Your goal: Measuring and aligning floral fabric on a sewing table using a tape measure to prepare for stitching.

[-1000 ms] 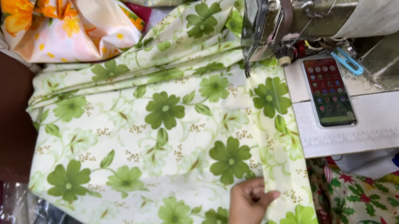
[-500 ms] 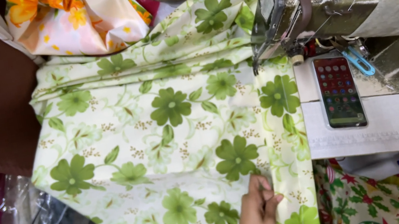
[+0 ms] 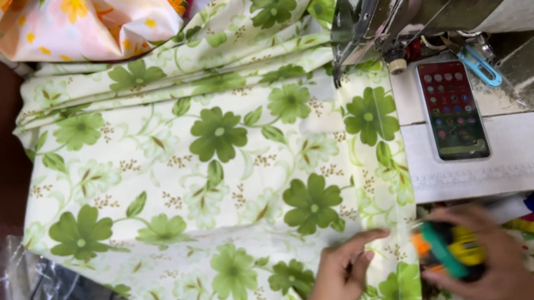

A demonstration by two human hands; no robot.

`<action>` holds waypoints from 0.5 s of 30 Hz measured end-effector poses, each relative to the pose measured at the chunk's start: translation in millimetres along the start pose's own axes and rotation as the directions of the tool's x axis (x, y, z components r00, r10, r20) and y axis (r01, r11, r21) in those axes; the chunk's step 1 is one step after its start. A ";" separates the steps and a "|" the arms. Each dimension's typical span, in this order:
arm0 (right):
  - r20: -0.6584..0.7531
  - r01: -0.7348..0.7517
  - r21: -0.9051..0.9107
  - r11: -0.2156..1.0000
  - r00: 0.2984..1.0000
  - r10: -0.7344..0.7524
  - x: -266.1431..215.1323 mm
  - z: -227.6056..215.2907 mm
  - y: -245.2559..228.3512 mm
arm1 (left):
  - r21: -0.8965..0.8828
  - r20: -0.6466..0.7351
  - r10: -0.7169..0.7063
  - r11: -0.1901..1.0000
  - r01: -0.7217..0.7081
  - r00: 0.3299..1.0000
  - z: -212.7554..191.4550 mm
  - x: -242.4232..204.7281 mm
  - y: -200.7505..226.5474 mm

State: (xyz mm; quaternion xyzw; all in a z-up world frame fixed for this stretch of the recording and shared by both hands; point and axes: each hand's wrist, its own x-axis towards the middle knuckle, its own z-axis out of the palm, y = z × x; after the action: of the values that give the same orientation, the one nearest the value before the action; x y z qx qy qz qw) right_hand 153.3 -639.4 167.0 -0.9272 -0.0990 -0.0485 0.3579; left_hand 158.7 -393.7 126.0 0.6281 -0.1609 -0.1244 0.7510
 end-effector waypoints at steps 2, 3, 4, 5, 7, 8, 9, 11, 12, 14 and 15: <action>0.100 0.072 -0.107 0.992 0.993 -0.061 -3.0 24.5 -1.8 | 0.037 0.006 0.059 0.998 -0.060 0.998 -1.1 1.6 -0.4; 0.082 0.308 -0.169 0.936 0.951 -0.298 -3.1 32.9 -3.2 | 0.009 0.000 0.023 1.000 -0.023 1.000 -2.0 0.5 -5.4; 0.083 0.527 -0.229 0.818 0.848 -0.523 -1.5 42.0 -4.5 | -0.016 -0.012 -0.012 1.000 0.012 1.000 -3.7 -0.6 -10.0; 0.085 0.531 -0.226 0.817 0.846 -0.526 0.4 41.1 -5.7 | -0.016 -0.017 -0.013 1.000 0.012 1.000 -3.9 -0.6 -10.7; 0.110 0.592 -0.230 0.772 0.804 -0.584 4.9 39.3 -7.4 | 0.043 0.015 0.015 0.999 -0.016 1.000 -4.1 -0.3 -12.5; 0.114 0.593 -0.229 0.772 0.804 -0.584 3.6 38.3 -8.9 | 0.041 0.013 0.014 0.999 -0.014 1.000 -4.2 0.1 -15.0; 0.136 0.567 -0.198 0.800 0.824 -0.550 2.5 37.0 -10.2 | 0.047 0.037 0.051 0.997 -0.053 0.998 -4.1 0.8 -17.6; 0.154 0.536 -0.177 0.826 0.843 -0.515 1.6 32.7 -8.7 | 0.051 0.070 0.095 0.994 -0.098 0.993 -4.9 5.7 -21.7; 0.151 0.478 -0.184 0.859 0.877 -0.456 -0.8 30.4 -6.2 | 0.020 0.085 0.098 0.995 -0.100 0.992 -4.8 6.6 -23.7; 0.146 0.415 -0.193 0.889 0.908 -0.392 -0.4 21.1 -8.7 | -0.012 0.103 0.101 0.995 -0.100 0.989 -3.5 7.0 -26.2; 0.183 0.334 -0.187 0.924 0.936 -0.301 2.2 14.0 -13.7 | -0.045 0.119 0.058 0.998 -0.053 0.991 -2.4 6.3 -26.4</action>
State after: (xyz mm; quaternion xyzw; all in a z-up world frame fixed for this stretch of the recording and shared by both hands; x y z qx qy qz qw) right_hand 152.8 -619.8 166.0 -0.9330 -0.2693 -0.0459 0.2345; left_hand 165.9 -398.7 100.2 0.5991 -0.2205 -0.1443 0.7560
